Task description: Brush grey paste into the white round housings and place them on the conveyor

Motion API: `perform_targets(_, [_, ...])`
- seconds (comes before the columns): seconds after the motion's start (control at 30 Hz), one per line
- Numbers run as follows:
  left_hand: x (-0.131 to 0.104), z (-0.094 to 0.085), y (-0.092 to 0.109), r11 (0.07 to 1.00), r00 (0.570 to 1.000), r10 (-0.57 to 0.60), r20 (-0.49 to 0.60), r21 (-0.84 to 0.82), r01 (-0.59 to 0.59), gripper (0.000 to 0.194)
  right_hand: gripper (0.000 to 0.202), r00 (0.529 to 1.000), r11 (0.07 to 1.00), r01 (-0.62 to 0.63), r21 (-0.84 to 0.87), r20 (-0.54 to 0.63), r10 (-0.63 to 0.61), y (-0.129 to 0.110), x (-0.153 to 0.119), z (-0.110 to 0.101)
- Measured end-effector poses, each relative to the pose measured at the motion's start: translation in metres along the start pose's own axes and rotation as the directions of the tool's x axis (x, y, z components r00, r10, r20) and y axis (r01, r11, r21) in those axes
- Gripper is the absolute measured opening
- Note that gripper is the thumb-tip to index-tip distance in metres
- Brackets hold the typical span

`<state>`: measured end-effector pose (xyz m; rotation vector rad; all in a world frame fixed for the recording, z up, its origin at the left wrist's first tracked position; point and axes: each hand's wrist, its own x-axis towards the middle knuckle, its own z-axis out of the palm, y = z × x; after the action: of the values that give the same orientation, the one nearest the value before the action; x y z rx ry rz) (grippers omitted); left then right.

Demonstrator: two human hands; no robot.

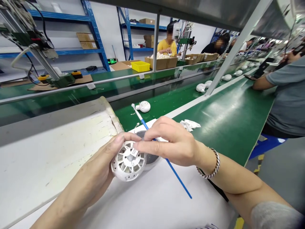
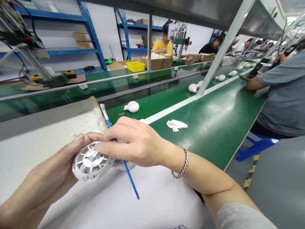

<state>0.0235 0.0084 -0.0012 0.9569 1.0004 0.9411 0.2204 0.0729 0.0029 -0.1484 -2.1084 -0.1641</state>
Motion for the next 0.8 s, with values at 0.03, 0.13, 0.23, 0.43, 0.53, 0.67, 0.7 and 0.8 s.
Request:
perform_targets(0.03, [-0.001,0.003,0.002,1.000,0.999,0.006,-0.031,-0.003,-0.006,0.038,0.012,1.000,1.000,-0.009,-0.028,-0.018,0.008,-0.001,0.000,0.001])
perform_targets(0.13, [-0.004,0.012,0.009,1.000,0.997,-0.021,-0.077,0.010,0.022,0.036,0.014,0.999,0.996,-0.026,-0.083,-0.025,0.024,-0.007,0.000,0.001])
perform_targets(0.23, [-0.009,0.020,0.016,0.999,0.993,-0.033,-0.111,0.002,0.034,0.034,0.014,1.000,0.992,0.002,-0.123,0.002,-0.001,-0.012,0.000,0.000])
perform_targets(0.43, [-0.013,0.022,0.020,1.000,0.979,0.000,-0.205,-0.011,-0.002,0.031,0.023,0.996,0.978,0.065,-0.199,0.080,-0.050,-0.016,0.003,-0.006])
perform_targets(0.53, [-0.012,0.020,0.018,0.999,0.975,0.028,-0.220,0.027,-0.023,0.032,0.027,0.989,0.977,0.057,-0.205,0.146,-0.027,-0.019,0.004,-0.009])
perform_targets(0.67, [-0.006,0.016,0.012,0.994,0.976,0.100,-0.196,0.066,-0.089,0.036,0.030,0.977,0.976,0.045,-0.212,0.212,0.001,-0.023,0.005,-0.011])
perform_targets(0.7, [-0.004,0.012,0.010,0.992,0.974,0.113,-0.198,0.070,-0.101,0.037,0.030,0.978,0.979,0.042,-0.201,0.209,0.001,-0.023,0.005,-0.012])
perform_targets(0.8, [0.004,-0.025,0.007,0.977,0.927,0.182,-0.328,0.163,-0.134,0.040,0.026,0.993,0.993,-0.001,-0.122,0.117,0.015,-0.018,0.002,-0.020])
